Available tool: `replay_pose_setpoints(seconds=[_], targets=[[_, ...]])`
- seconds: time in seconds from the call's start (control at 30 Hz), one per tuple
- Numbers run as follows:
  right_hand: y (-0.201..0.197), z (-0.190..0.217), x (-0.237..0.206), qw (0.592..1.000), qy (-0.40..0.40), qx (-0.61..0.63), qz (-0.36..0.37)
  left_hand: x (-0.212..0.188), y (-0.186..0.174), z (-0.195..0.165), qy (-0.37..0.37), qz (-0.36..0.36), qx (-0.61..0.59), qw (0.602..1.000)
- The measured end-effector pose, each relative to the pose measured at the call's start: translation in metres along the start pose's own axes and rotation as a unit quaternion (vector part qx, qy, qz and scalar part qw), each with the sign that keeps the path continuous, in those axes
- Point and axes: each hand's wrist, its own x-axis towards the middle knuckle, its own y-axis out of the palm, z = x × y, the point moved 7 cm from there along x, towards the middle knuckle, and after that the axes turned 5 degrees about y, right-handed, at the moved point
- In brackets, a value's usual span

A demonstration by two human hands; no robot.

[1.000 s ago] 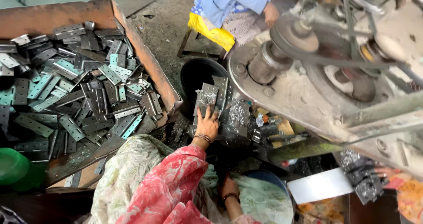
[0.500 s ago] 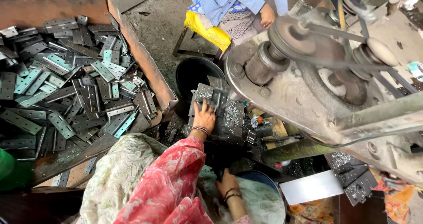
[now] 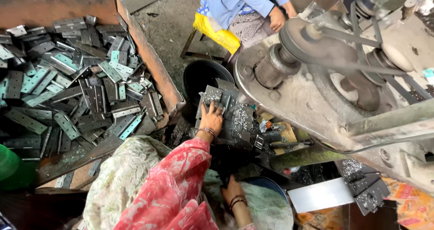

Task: The person repeatedly picks rectangular metal pieces from a bin, places them into a press machine, and operates the press with a lever. The person then removes the processed pieces and returns them to the bin. The cycle repeats throughout the clip.

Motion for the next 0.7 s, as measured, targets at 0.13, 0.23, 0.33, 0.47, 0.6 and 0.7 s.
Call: replay_pose_setpoints(seconds=[0.13, 0.23, 0.33, 0.47, 0.6, 0.7], targets=[[-0.012, -0.002, -0.004, 0.999, 0.021, -0.019, 0.036, 0.014, -0.002, -0.001, -0.011, 0.018, 0.000, 1.000], [0.001, 0.001, -0.007, 1.000, 0.024, 0.002, -0.002, 0.023, -0.004, 0.000, -0.018, 0.016, 0.001, 1.000], [0.030, -0.004, -0.008, 0.997, 0.069, 0.010, -0.020, 0.025, -0.002, 0.000, -0.004, 0.020, 0.010, 1.000], [0.054, -0.007, -0.004, 0.996, 0.084, 0.011, -0.008, 0.021, 0.001, 0.000, 0.003, 0.027, 0.009, 1.000], [0.044, -0.005, 0.001, 0.998, 0.054, 0.035, 0.001, 0.022, -0.006, 0.002, -0.012, 0.014, 0.000, 1.000], [0.021, -0.003, 0.002, 0.999, 0.047, -0.009, 0.013, 0.024, -0.012, 0.002, 0.000, 0.011, 0.015, 1.000]])
